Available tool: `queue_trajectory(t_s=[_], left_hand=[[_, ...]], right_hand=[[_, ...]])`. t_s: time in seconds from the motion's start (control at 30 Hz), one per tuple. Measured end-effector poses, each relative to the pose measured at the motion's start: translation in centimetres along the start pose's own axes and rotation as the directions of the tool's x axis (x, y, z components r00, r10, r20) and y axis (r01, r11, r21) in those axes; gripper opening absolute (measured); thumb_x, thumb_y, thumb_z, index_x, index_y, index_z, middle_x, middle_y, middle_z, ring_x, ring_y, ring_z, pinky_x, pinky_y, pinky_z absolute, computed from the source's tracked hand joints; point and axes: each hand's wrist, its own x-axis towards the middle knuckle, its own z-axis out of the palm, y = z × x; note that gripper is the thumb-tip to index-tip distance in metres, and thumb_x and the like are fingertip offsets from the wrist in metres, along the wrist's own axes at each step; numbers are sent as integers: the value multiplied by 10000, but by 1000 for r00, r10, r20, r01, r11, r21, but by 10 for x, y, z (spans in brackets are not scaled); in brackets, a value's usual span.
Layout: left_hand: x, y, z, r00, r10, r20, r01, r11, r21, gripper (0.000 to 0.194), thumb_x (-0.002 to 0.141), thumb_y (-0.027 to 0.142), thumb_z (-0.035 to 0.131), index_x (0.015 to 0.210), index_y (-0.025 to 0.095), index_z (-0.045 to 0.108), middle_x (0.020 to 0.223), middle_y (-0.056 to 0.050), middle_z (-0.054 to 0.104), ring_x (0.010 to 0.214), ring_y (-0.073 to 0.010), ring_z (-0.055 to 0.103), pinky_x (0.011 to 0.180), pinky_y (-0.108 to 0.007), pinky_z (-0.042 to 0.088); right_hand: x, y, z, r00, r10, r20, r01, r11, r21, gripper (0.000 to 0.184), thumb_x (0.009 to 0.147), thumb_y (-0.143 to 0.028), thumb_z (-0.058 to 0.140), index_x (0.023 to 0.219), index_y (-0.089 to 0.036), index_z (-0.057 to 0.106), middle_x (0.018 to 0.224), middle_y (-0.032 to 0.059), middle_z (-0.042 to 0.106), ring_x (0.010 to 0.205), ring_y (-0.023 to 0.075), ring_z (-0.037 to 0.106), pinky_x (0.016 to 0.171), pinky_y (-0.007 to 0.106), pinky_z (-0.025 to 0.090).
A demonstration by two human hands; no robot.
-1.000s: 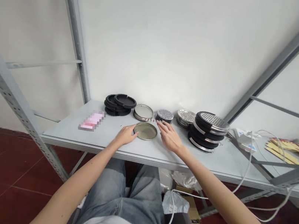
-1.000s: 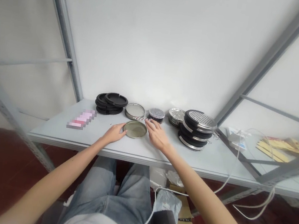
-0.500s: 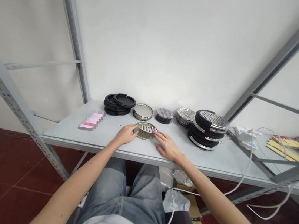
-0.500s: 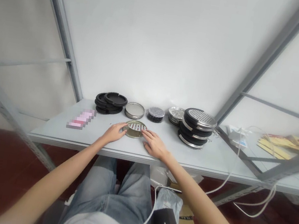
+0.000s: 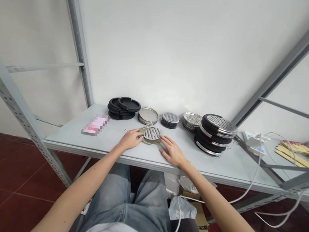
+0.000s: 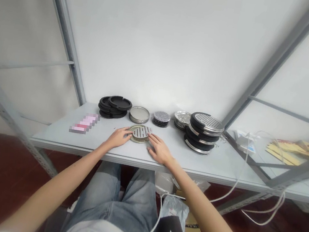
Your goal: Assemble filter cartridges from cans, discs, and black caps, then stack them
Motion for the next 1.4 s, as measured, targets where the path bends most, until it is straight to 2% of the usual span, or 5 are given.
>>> queue_trajectory(t_s=[0.17,0.57,0.77,1.03,1.4], left_hand=[[0,-1,2,1000,0,23,-1,999,41,331,930,331,489,1178,244,691,1353,-77,574,1233,-262,539,1075,-415,401],[1,-1,1,1000,0,-5,0,1000,5,408,917,322,505,1297,197,585,1320,-91,606,1213,-229,559,1072,-358,399],[1,-3,3,1000,-12,11,12,1000,12,377,920,332,499,1241,193,639,1350,-95,585,1244,-241,540,1085,-375,391],[1,0,2,1000,-27,-7,27,999,-24,339,910,332,525,1164,177,686,1335,-105,596,1235,-248,551,1088,-377,398],[1,-3,3,1000,-15,1,15,1000,-7,327,910,314,511,1143,199,710,1350,-84,586,1241,-250,549,1087,-385,406]], right_hand=[[-1,3,5,995,98,-8,-98,995,-4,631,907,-341,502,1479,-130,337,1548,184,285,1398,311,354,1112,505,377],[0,-2,1,997,56,-58,-49,993,108,355,937,-324,461,1201,-166,637,1204,122,668,1208,258,561,1042,456,451],[9,10,9,958,227,-177,-219,973,67,311,915,-327,481,1111,-174,669,1212,134,638,1161,268,563,1019,460,455],[50,23,32,845,502,-184,-492,865,100,306,893,-308,490,1022,-147,716,1262,160,600,1210,282,518,1060,455,399],[50,14,40,903,385,-189,-400,915,-46,287,916,-245,454,962,-143,719,1125,144,665,1105,256,564,1011,398,442]])
